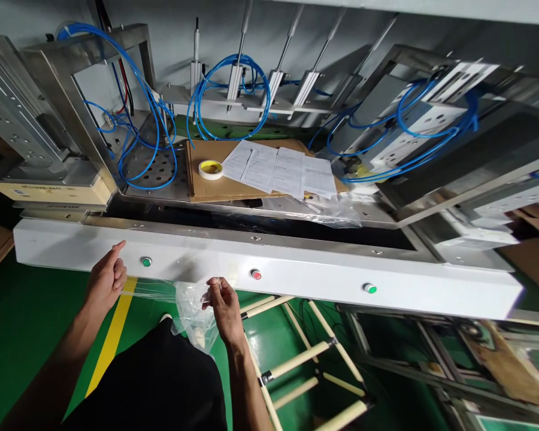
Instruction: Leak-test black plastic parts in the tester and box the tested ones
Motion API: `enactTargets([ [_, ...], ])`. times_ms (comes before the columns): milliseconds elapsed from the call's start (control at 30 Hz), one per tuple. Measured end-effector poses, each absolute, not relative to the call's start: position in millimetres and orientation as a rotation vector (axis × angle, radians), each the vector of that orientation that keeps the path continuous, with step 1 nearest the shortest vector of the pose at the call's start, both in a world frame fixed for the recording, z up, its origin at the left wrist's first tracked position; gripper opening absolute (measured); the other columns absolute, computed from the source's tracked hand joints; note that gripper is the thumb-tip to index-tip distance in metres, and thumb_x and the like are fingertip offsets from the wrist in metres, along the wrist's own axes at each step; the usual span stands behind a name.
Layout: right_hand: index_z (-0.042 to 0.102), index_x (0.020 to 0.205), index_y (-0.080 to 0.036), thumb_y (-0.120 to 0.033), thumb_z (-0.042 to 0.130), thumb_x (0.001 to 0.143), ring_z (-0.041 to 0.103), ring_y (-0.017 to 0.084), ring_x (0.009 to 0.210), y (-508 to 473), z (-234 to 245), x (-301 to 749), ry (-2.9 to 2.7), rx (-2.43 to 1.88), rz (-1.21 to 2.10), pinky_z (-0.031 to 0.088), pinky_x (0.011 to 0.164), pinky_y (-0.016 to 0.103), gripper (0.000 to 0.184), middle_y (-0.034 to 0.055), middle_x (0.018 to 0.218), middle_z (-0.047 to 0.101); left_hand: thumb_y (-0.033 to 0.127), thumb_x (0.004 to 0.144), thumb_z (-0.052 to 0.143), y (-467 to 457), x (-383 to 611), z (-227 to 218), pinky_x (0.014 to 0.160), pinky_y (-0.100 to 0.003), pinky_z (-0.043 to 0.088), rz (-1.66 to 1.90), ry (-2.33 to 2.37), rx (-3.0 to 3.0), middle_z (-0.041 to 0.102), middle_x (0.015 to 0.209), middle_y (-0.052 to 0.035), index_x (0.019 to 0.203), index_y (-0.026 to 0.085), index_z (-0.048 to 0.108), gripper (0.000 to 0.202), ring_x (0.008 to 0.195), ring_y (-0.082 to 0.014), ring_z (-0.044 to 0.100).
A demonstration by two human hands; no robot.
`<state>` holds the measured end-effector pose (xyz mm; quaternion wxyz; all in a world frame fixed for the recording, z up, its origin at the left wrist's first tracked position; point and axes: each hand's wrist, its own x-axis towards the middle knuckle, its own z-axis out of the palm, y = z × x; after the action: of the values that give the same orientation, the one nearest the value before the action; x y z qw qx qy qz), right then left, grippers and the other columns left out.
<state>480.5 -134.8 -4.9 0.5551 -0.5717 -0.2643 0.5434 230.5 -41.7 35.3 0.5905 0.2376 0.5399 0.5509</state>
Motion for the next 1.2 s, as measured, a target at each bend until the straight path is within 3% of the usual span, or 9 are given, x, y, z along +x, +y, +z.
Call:
enactTargets([
  [167,0.067,0.091,-0.021,-0.081,0.075,0.08,0.052,0.014,0.056,-137,3,485,-0.654,-1.42,1.198,0.046,0.054,0.03,0.062,-0.0013,0.064,0.059,0.059,0.075,0.088,-44,231,36,0.035,-0.017,0.017,1.317,1.274,0.568,0.035,0.047,0.0157,0.127,0.019,0.072,0.068,0.034,-0.0034,0.026],
  [267,0.067,0.09,-0.022,-0.082,0.074,0.08,0.053,0.015,0.058,-138,11,490,-0.711,-1.446,1.127,0.048,0.058,0.031,0.061,-0.0006,0.063,0.06,0.064,0.074,0.086,-38,226,35,0.041,-0.02,0.033,1.226,1.222,0.634,0.043,0.048,0.0115,0.113,0.016,0.077,0.062,0.04,-0.0072,0.04],
  [367,0.067,0.088,-0.022,-0.08,0.074,0.081,0.055,0.016,0.06,-139,18,498,-0.827,-1.425,1.17,0.048,0.063,0.032,0.06,0.0002,0.064,0.062,0.064,0.065,0.091,-25,219,33,0.064,-0.027,0.053,1.191,1.205,0.746,0.071,0.075,-0.002,0.089,0.016,0.078,0.056,0.071,-0.0153,0.067],
  [433,0.068,0.088,-0.021,-0.079,0.074,0.082,0.056,0.017,0.062,-140,20,502,-0.899,-1.415,1.182,0.047,0.065,0.032,0.059,0.0006,0.064,0.062,0.053,0.057,0.099,-14,219,34,0.077,-0.028,0.055,1.226,1.225,0.789,0.077,0.095,-0.0063,0.082,0.016,0.078,0.049,0.089,-0.0187,0.071],
  [667,0.071,0.103,-0.021,-0.075,0.071,0.088,0.062,0.019,0.067,-142,3,502,-0.802,-1.428,1.001,0.054,0.071,0.035,0.056,0.0014,0.07,0.066,0.056,0.065,0.093,7,248,51,0.062,-0.027,0.051,1.406,1.097,0.784,0.065,0.071,0.0024,0.084,0.02,0.073,0.046,0.064,-0.013,0.063],
  [900,0.065,0.138,-0.026,-0.067,0.077,0.087,0.072,0.031,0.111,-141,-15,555,-0.867,-1.381,0.906,0.06,0.099,0.05,0.067,0.0139,0.121,0.073,0.044,0.096,0.073,6,253,92,0.066,-0.024,0.054,1.481,0.878,1.347,0.068,0.08,0.0004,0.11,0.024,0.079,0.025,0.07,-0.0121,0.062],
  [1000,0.055,0.149,-0.03,-0.058,0.08,0.087,0.065,0.032,0.128,-120,16,577,-1.064,-1.425,0.574,0.056,0.107,0.054,0.073,0.0151,0.138,0.066,0.029,0.101,0.067,2,244,119,0.071,-0.024,0.055,1.33,0.708,1.814,0.072,0.089,-0.0019,0.112,0.025,0.079,0.017,0.078,-0.0124,0.065],
  [1133,0.035,0.165,-0.031,-0.046,0.084,0.086,0.047,0.035,0.149,-69,75,573,-1.67,-1.403,0.275,0.047,0.12,0.058,0.094,0.0158,0.163,0.046,0.015,0.101,0.063,-7,239,156,0.073,-0.027,0.054,1.082,0.295,2.312,0.073,0.093,-0.0043,0.12,0.024,0.074,0.024,0.081,-0.0143,0.067],
  [1200,0.043,0.161,-0.029,-0.036,0.083,0.086,0.041,0.036,0.154,-44,95,568,-1.907,-1.385,0.158,0.043,0.122,0.06,0.085,0.016,0.166,0.042,0.014,0.1,0.063,-13,239,169,0.073,-0.029,0.054,1.009,0.141,2.456,0.072,0.093,-0.0048,0.122,0.024,0.073,0.026,0.081,-0.0156,0.065],
])
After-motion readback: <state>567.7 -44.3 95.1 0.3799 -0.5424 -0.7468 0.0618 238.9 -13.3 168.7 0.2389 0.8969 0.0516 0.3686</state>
